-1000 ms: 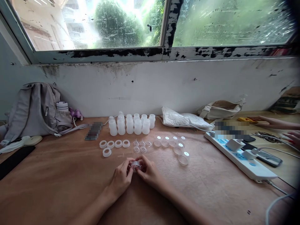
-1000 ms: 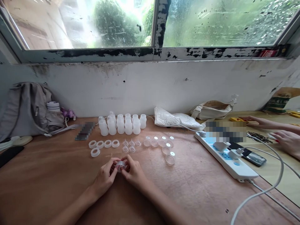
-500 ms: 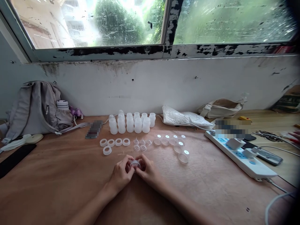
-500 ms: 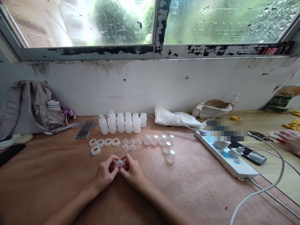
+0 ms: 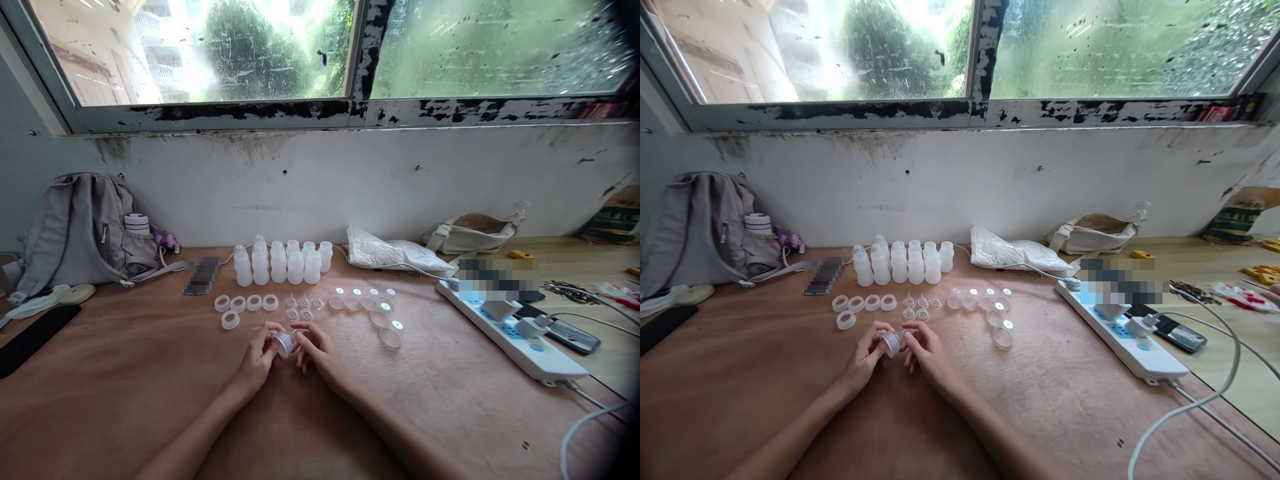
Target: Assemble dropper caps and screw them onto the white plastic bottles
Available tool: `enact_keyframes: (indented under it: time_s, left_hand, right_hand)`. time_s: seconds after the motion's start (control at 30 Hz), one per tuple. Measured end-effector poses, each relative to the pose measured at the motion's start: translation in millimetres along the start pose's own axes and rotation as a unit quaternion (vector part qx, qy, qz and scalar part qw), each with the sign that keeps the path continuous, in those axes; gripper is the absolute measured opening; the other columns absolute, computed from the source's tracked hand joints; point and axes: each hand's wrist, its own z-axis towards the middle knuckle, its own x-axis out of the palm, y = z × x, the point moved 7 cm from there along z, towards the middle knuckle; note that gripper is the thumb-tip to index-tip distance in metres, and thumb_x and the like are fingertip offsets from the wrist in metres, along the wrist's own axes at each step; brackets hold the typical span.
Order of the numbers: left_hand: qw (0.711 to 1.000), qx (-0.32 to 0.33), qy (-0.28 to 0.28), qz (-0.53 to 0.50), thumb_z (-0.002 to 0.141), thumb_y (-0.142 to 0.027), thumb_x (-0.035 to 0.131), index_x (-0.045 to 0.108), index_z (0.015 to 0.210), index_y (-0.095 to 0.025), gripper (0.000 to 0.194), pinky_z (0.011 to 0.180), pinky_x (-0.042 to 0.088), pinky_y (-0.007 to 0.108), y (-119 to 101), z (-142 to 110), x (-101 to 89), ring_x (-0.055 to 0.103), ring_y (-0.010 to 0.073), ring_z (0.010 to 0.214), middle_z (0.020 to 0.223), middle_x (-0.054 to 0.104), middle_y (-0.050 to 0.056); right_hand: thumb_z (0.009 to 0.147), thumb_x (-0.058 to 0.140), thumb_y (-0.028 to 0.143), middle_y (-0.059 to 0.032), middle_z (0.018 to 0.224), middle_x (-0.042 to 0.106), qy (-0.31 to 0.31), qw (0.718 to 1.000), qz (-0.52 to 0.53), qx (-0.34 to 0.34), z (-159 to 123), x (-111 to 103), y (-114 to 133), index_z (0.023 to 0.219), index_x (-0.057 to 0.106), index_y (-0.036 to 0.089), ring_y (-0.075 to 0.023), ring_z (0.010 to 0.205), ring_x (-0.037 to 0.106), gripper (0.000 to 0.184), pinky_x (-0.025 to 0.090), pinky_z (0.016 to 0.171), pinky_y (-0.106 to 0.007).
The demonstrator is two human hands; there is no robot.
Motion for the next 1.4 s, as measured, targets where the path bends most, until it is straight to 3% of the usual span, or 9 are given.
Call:
enact_keyframes:
  time_s: [0.13, 0.23, 0.53, 0.8, 0.97, 1.07, 1.23, 1.33, 1.4]
  left_hand:
    - [0.983, -0.071, 0.049, -0.160, 0.078, -0.035, 0.039, 0.044, 0.090, -0.019, 0.021, 0.048, 0.043, 0.021, 7, 1, 6.8, 0.053, 0.0114, 0.059, 0.075, 0.053, 0.000]
    - [0.973, -0.094, 0.066, -0.198, 0.079, -0.039, 0.034, 0.046, 0.090, -0.017, 0.027, 0.047, 0.042, 0.021, 7, 0, 9.3, 0.054, 0.0117, 0.061, 0.077, 0.054, 0.002]
    - [0.985, -0.097, 0.056, -0.130, 0.078, -0.039, 0.045, 0.048, 0.086, -0.015, 0.026, 0.039, 0.035, 0.016, 10, 1, 10.7, 0.048, 0.0068, 0.049, 0.067, 0.050, -0.002]
    - [0.994, -0.052, 0.036, -0.094, 0.076, -0.035, 0.046, 0.049, 0.085, -0.015, 0.022, 0.039, 0.032, 0.017, 4, 3, 7.9, 0.040, 0.0052, 0.043, 0.064, 0.050, -0.003]
    - [0.998, -0.006, 0.065, -0.019, 0.075, -0.034, 0.048, 0.055, 0.093, -0.016, 0.026, 0.049, 0.039, 0.020, -5, 5, 5.7, 0.049, 0.0111, 0.060, 0.079, 0.056, 0.002]
    - [0.997, 0.030, 0.068, 0.028, 0.073, -0.029, 0.051, 0.057, 0.094, -0.016, 0.026, 0.064, 0.041, 0.023, -11, 7, -0.8, 0.052, 0.0159, 0.075, 0.086, 0.058, 0.003]
    - [0.997, 0.057, 0.011, 0.049, 0.072, -0.024, 0.052, 0.055, 0.089, -0.016, 0.019, 0.064, 0.040, 0.022, -9, 9, -21.0, 0.052, 0.0144, 0.070, 0.080, 0.057, 0.002]
    - [0.997, 0.061, -0.024, 0.031, 0.068, -0.020, 0.055, 0.051, 0.087, -0.016, 0.020, 0.068, 0.042, 0.023, 0, 12, -31.4, 0.054, 0.0152, 0.075, 0.084, 0.057, 0.003]
    - [0.997, 0.062, -0.046, 0.022, 0.067, -0.019, 0.056, 0.049, 0.086, -0.017, 0.021, 0.070, 0.044, 0.024, 6, 15, -36.6, 0.055, 0.0159, 0.077, 0.087, 0.057, 0.005]
  right_hand:
    - [0.069, 0.057, 0.045, 0.0032, 0.062, 0.055, 0.000, 1.000, 0.008, -0.005, 2, -2, 0, 0.078, 0.047, 0.017, -0.0073, 0.040, 0.050, 0.031, 0.040, 0.037, -0.019]
    - [0.070, 0.059, 0.041, 0.0032, 0.063, 0.055, 0.004, 1.000, -0.012, -0.021, -1, 0, 5, 0.076, 0.048, 0.017, -0.0071, 0.042, 0.050, 0.028, 0.040, 0.038, -0.019]
    - [0.076, 0.054, 0.038, 0.0043, 0.057, 0.051, 0.020, 0.995, -0.085, -0.042, -6, 4, 6, 0.079, 0.050, 0.017, -0.0073, 0.043, 0.047, 0.022, 0.038, 0.041, -0.019]
    - [0.078, 0.051, 0.038, 0.0030, 0.058, 0.049, -0.008, 0.986, -0.142, -0.085, -8, -2, 21, 0.070, 0.050, 0.017, -0.0077, 0.048, 0.044, 0.023, 0.036, 0.045, -0.020]
    - [0.080, 0.050, 0.035, 0.0019, 0.061, 0.050, -0.016, 0.980, -0.169, -0.105, -6, -4, 26, 0.072, 0.051, 0.017, -0.0089, 0.052, 0.045, 0.020, 0.037, 0.048, -0.021]
    - [0.081, 0.049, 0.032, 0.0008, 0.062, 0.052, -0.029, 0.964, -0.227, -0.139, -2, -2, 33, 0.072, 0.052, 0.017, -0.0099, 0.054, 0.046, 0.017, 0.037, 0.049, -0.022]
    - [0.078, 0.053, 0.028, 0.0002, 0.063, 0.055, 0.026, 0.918, -0.341, -0.200, 25, 9, 65, 0.072, 0.055, 0.018, -0.0109, 0.055, 0.048, 0.012, 0.038, 0.051, -0.022]
    - [0.080, 0.048, 0.025, -0.0007, 0.067, 0.057, -0.060, 0.898, -0.370, -0.231, 63, -10, 99, 0.077, 0.055, 0.018, -0.0119, 0.059, 0.051, 0.010, 0.041, 0.053, -0.023]
    - [0.079, 0.047, 0.021, -0.0022, 0.077, 0.059, -0.121, 0.863, -0.419, -0.255, 94, -25, 122, 0.081, 0.055, 0.018, -0.0129, 0.066, 0.053, 0.008, 0.043, 0.060, -0.025]
